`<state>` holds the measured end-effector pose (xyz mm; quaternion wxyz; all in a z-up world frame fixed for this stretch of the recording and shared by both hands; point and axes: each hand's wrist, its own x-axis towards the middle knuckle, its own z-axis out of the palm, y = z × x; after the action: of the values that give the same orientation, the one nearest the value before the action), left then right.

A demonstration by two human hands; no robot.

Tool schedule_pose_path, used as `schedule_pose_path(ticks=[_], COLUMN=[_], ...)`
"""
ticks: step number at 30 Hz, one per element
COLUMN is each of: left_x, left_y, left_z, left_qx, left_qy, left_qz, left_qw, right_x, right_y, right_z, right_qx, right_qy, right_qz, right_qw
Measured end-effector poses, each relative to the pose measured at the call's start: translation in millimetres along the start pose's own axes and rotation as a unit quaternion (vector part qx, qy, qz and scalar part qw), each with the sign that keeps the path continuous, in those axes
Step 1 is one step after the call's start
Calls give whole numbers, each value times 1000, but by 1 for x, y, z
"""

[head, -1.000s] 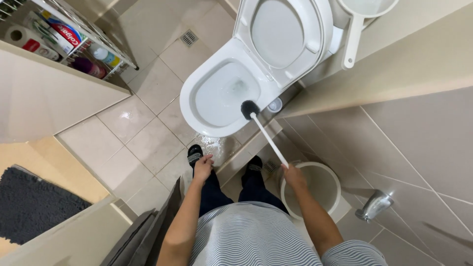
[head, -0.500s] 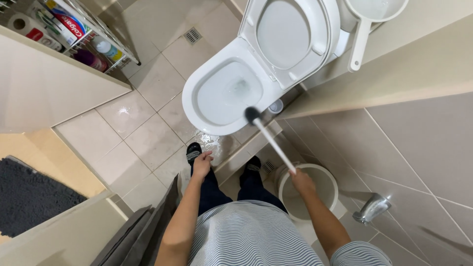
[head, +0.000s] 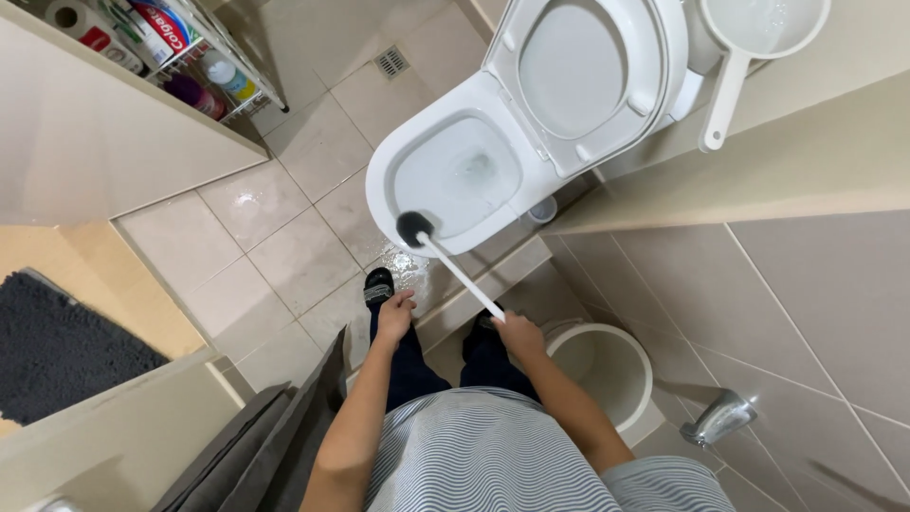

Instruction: Cleaning and scrubbing the inside of a toilet bowl using a toilet brush and water scoop.

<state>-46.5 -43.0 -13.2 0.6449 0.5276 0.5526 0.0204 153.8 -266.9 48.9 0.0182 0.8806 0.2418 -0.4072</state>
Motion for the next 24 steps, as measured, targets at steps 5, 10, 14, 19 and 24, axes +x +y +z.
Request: schedule_pose_path(ticks=[5, 10, 14, 19, 24], left_x=[-6, 0, 0, 8, 0], left_y=[8, -1, -1, -13, 4], left_z=[-14, -29, -41, -50, -65], left_qx=[-25, -21, -57, -88, -47], left_qy=[2, 35, 33, 33, 59], left_qz=[-19, -49, -39, -39, -47], left_qw=[1000, 998, 997, 995, 996], right_x=[4, -8, 1, 52, 101], right_y=[1, 80, 73, -24, -122], right_z=[-11, -17, -32, -38, -76], right_qx=[-41, -124, -152, -149, -85], right_qy=[31, 28, 30, 78, 42], right_qz=[-47, -42, -38, -99, -36], right_qw=[998, 991, 987, 981, 995])
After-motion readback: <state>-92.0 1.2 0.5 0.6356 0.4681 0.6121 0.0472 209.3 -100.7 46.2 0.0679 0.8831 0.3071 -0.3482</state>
